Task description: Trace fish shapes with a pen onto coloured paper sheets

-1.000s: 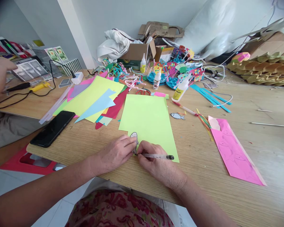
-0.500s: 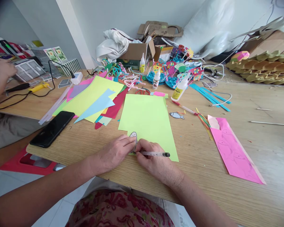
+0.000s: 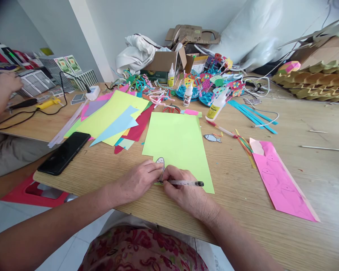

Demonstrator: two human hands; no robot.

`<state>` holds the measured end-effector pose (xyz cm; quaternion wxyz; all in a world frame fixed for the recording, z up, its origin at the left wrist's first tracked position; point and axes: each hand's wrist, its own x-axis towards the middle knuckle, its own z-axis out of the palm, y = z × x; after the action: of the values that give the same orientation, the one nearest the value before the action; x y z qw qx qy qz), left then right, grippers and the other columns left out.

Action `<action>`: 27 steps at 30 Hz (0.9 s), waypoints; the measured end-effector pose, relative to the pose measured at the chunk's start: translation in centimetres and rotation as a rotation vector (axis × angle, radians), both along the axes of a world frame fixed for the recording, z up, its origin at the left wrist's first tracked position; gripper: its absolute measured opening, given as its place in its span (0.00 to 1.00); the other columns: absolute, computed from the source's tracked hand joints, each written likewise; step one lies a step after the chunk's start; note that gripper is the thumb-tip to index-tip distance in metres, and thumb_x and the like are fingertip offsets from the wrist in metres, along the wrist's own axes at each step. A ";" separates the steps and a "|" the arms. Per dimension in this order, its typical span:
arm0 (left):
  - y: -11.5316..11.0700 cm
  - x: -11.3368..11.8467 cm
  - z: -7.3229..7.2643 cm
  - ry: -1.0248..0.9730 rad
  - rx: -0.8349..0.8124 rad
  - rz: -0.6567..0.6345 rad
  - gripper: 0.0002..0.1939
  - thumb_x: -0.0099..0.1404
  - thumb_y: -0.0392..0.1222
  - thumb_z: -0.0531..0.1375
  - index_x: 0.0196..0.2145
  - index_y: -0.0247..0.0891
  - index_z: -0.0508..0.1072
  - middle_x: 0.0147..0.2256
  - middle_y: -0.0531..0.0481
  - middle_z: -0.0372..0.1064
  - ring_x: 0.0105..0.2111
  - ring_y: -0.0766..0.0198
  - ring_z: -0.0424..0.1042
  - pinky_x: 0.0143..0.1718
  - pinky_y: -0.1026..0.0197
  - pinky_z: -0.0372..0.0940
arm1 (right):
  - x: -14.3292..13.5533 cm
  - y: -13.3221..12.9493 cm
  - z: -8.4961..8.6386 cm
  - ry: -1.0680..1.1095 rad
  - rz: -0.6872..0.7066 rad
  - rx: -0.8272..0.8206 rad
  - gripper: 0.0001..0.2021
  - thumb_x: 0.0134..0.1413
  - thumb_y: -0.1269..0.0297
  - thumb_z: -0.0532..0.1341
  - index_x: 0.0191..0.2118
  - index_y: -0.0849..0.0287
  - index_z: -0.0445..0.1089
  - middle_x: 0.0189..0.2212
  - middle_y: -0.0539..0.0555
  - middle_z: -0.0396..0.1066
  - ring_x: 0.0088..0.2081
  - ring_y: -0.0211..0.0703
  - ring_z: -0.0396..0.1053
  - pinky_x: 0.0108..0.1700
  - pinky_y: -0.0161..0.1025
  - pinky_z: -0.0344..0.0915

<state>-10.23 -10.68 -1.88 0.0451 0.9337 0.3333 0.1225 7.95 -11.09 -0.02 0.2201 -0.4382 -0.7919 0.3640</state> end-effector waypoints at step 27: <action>0.4 -0.1 0.2 -0.070 -0.060 -0.007 0.11 0.69 0.32 0.47 0.37 0.32 0.69 0.43 0.46 0.65 0.41 0.62 0.61 0.47 0.61 0.60 | -0.2 -0.3 -0.1 -0.014 0.044 0.009 0.04 0.51 0.70 0.51 0.27 0.57 0.58 0.21 0.47 0.62 0.23 0.35 0.58 0.23 0.32 0.53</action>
<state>-10.35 -10.30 -1.71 0.0851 0.9282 0.3319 0.1450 7.75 -11.40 -0.09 0.2088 -0.4223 -0.8043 0.3621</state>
